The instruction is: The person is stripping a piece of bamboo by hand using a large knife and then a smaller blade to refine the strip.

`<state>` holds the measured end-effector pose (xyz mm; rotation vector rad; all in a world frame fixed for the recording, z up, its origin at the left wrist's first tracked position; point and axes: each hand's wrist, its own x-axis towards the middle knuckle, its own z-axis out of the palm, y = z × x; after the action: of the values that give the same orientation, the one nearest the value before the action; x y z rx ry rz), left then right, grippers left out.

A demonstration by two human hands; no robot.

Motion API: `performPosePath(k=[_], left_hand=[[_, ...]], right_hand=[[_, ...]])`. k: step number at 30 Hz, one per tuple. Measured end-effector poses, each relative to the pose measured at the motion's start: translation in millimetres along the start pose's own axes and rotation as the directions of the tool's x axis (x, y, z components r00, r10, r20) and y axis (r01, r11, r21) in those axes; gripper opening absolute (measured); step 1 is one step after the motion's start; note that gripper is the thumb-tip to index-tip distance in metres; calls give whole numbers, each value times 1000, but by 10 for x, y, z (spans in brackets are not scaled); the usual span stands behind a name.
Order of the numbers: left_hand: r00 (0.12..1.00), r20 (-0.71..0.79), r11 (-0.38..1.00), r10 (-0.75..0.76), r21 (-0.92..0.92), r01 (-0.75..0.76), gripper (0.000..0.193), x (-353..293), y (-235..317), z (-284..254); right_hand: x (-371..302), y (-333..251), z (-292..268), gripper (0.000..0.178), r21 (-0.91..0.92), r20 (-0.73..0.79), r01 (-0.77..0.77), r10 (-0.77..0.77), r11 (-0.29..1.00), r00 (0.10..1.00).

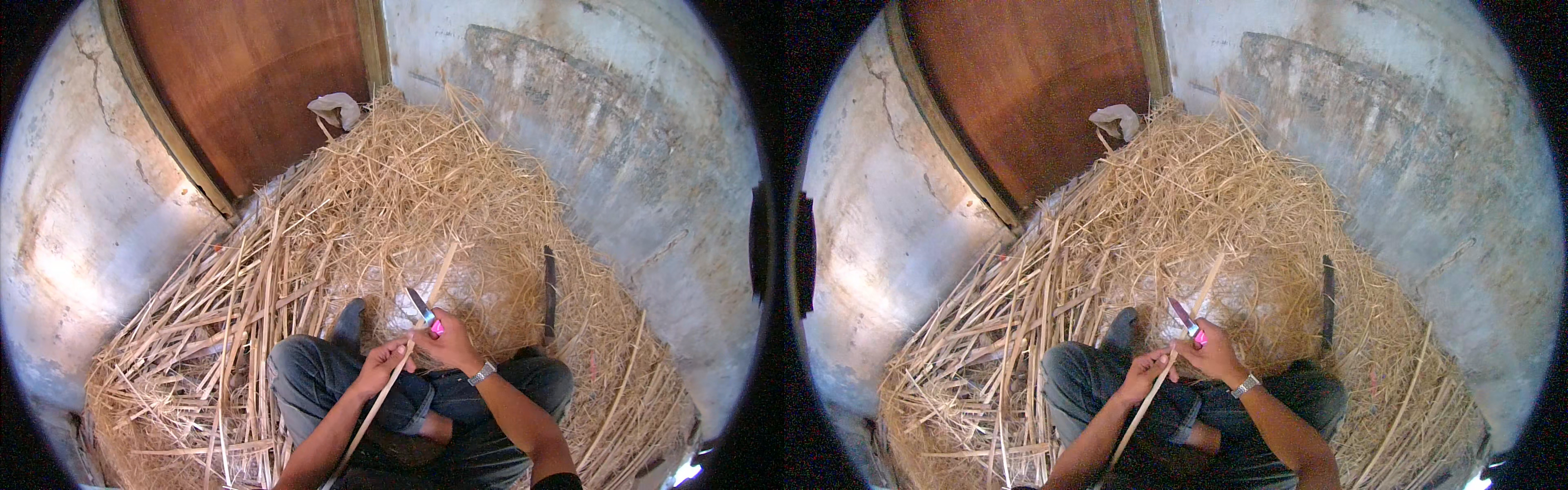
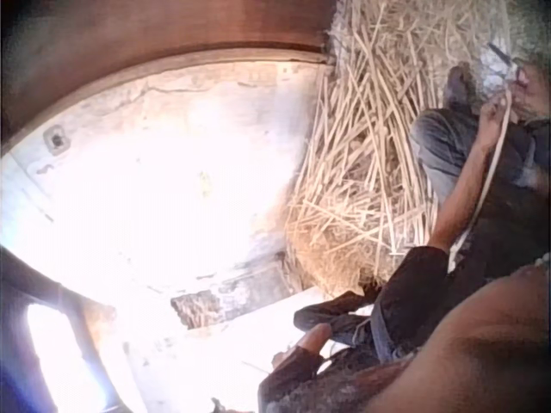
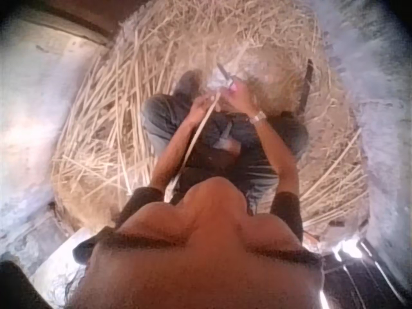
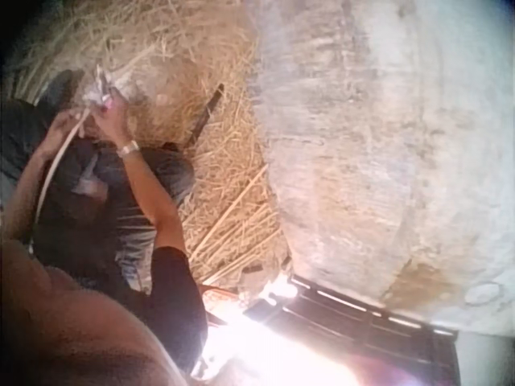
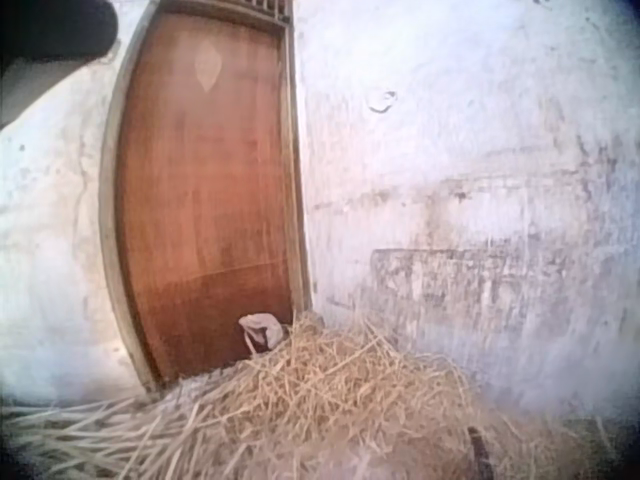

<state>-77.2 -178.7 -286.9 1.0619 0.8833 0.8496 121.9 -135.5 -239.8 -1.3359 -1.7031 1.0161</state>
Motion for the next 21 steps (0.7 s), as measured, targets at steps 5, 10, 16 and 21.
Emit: performPosePath(k=[5, 10, 16, 21], left_hand=[[1000, 4, 998, 24, -58, -24, 42, 42, -29, -3], [993, 38, 992, 112, -67, -109, 50, 21, 28, 58], [998, 36, 999, 53, -4, -53, 50, 9, 324, 209], [998, 29, 974, -49, 222, 42, 51, 223, 504, 231]], right_hand=[[1, 63, -45, 36, -75, 110, 94, -85, 993, 990], [74, 142, -120, 34, -175, -8, 125, -128, 977, 992], [81, 162, -128, 34, -22, -99, 50, -52, 999, 994], [100, 113, -170, 31, -4, -193, 8, -9, 1000, 981]])
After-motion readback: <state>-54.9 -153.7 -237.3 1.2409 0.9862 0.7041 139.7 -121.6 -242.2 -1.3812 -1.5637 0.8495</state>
